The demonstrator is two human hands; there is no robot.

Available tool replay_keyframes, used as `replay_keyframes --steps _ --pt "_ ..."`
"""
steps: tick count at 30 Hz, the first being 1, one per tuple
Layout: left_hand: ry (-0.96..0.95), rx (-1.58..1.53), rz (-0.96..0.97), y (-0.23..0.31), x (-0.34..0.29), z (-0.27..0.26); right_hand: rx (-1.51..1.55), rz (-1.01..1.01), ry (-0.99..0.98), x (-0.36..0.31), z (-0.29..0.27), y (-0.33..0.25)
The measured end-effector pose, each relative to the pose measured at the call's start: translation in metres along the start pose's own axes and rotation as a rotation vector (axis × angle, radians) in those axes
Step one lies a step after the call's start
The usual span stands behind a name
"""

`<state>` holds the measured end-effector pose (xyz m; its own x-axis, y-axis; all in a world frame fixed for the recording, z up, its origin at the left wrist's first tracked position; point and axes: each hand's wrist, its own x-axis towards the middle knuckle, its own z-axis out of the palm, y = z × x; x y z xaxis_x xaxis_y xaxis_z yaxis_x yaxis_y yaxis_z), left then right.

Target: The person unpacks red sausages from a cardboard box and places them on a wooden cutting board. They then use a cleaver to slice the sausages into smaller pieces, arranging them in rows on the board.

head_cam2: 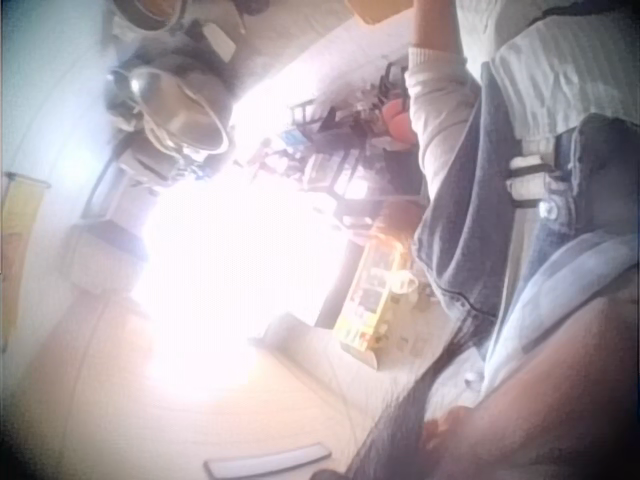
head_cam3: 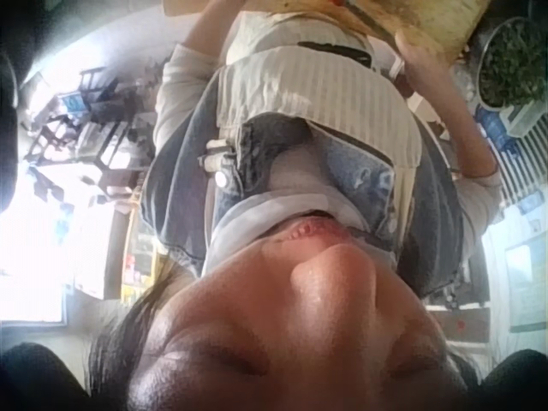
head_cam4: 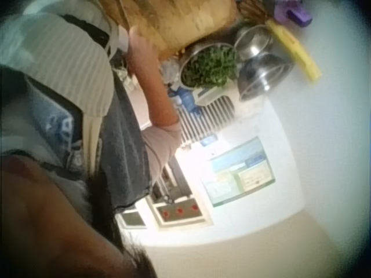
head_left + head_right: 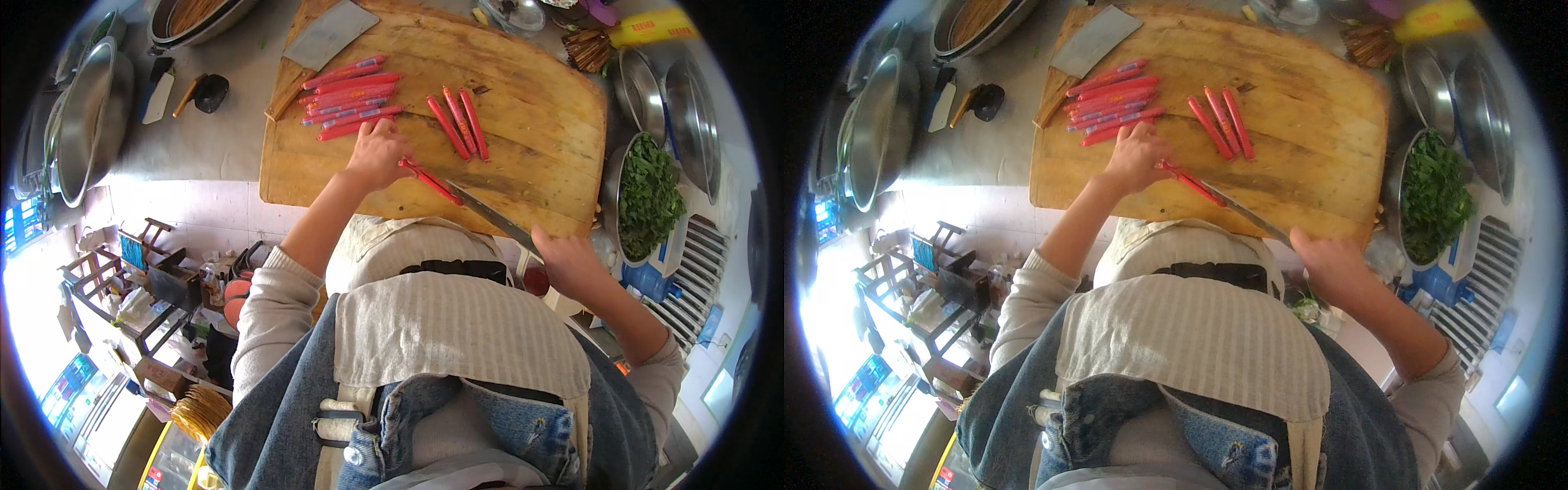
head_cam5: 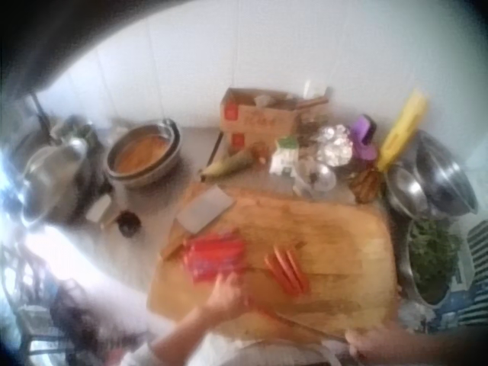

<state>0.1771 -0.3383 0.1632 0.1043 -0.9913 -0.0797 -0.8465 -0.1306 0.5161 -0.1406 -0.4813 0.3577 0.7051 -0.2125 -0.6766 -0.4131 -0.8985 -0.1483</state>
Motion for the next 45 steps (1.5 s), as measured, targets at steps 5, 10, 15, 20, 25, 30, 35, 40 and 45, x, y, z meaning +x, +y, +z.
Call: replay_keyframes --steps 5,10,15,20,25,30,35,40,45 --pt "0.120 0.186 0.085 0.014 0.005 -0.005 0.013 0.104 0.100 -0.019 0.021 0.008" --pt "0.409 0.289 0.134 0.022 0.047 -0.002 0.085 0.170 0.253 -0.010 0.045 0.008" --pt "0.566 0.158 0.059 0.003 0.022 0.002 0.164 0.151 0.280 0.001 0.045 0.007" --pt "0.566 0.256 -0.272 -0.033 -0.045 -0.005 0.291 0.204 0.271 0.007 0.046 0.001" --pt "0.549 0.248 -0.233 -0.038 -0.054 -0.002 0.306 0.038 0.280 0.047 0.055 -0.002" --pt "0.448 0.205 -0.129 -0.023 -0.071 0.000 0.286 0.104 0.403 0.057 0.064 0.005" --pt "0.489 0.008 -0.343 -0.018 -0.055 0.001 0.259 0.143 0.441 0.057 0.065 0.013" --pt "0.382 0.102 -0.279 -0.029 -0.049 -0.005 0.283 0.085 0.432 0.058 0.066 0.006" --pt "0.352 0.104 0.174 0.009 -0.047 0.024 0.299 0.043 0.457 0.056 0.069 -0.001"
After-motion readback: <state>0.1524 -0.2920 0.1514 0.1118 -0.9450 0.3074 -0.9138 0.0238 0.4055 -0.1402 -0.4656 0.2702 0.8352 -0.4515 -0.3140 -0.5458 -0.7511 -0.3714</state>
